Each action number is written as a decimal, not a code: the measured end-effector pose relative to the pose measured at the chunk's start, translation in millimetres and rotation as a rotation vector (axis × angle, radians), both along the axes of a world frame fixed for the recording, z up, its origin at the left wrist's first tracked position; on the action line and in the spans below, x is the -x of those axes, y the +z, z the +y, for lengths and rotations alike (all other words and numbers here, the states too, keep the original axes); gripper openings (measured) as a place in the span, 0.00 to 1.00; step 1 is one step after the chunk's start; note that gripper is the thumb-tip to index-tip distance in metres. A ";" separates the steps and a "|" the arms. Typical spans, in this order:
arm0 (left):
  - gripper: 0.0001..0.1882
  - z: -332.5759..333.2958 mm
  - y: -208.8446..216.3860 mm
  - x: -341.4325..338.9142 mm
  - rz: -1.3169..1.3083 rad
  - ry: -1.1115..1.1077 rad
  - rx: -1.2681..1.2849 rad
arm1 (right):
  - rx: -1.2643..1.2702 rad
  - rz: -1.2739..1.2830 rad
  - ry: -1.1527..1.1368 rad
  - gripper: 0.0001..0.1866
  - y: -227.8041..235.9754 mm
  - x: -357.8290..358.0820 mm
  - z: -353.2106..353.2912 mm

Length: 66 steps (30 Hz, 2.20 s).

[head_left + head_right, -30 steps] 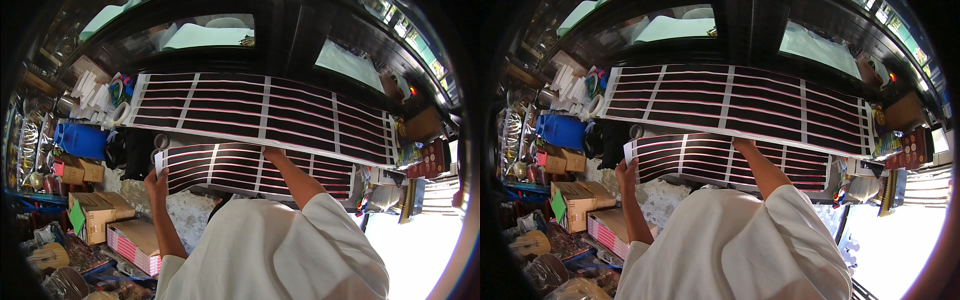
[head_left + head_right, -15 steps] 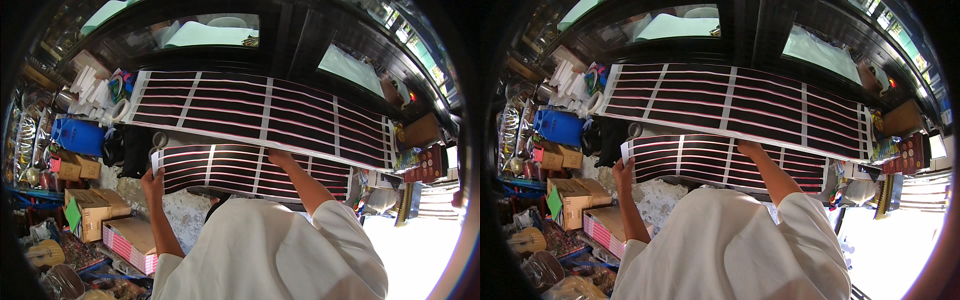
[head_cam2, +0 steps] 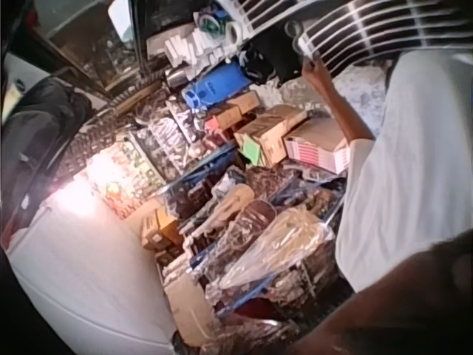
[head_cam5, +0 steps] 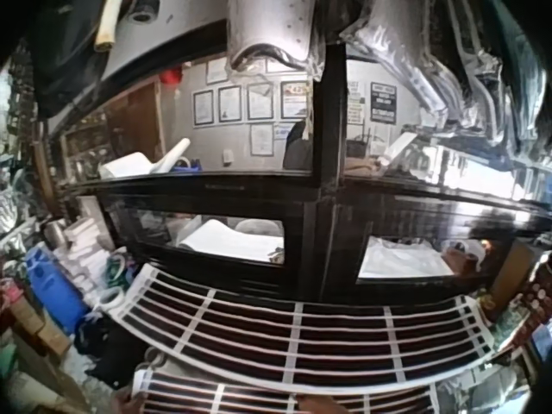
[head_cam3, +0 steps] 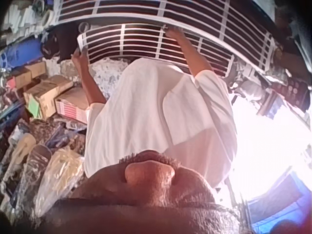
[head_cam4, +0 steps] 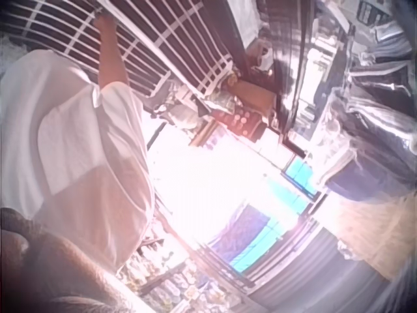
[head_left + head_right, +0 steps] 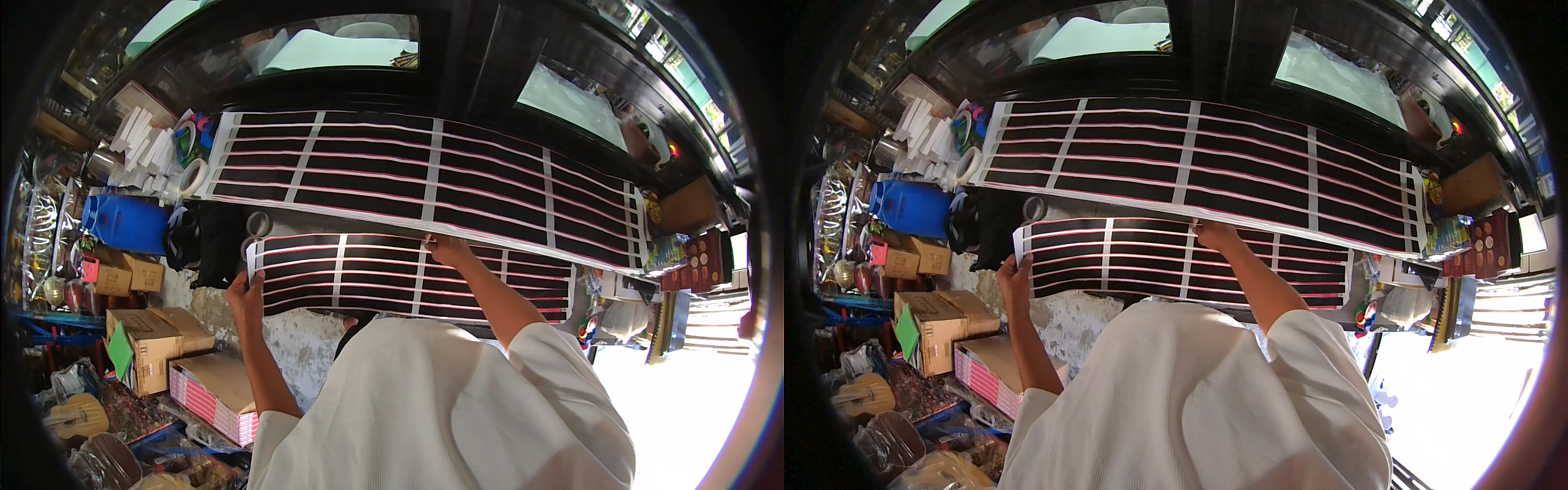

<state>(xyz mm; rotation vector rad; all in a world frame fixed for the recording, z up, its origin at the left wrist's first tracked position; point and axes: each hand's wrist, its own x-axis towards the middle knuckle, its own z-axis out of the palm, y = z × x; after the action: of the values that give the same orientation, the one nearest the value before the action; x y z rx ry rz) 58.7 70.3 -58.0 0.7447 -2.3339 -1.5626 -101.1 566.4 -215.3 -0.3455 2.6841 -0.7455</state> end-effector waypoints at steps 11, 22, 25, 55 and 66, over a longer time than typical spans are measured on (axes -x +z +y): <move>0.09 -23.4 -11.3 3.5 0.043 0.022 0.016 | -0.139 -0.033 0.099 0.16 -5.4 6.7 -14.3; 0.31 1.5 -88.4 87.7 0.049 -0.019 0.940 | -0.045 0.404 -0.239 0.22 29.4 -72.6 -19.9; 0.30 83.2 -115.5 63.9 0.292 -0.406 0.879 | -0.028 0.431 -0.144 0.30 30.1 -121.7 1.9; 0.61 257.8 -157.6 68.4 -0.099 -0.939 0.857 | -0.391 0.313 0.394 0.37 42.3 -56.0 -20.5; 0.66 263.3 -147.5 72.3 -0.085 -0.925 0.891 | -0.254 0.306 0.300 0.33 41.3 -69.9 -6.7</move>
<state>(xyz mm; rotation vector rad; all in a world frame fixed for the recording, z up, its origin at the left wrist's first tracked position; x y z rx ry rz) -13.6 333.6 -205.4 -0.5494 -3.1881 -0.4462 -31.2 559.7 -174.0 -0.8295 2.8659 -0.2770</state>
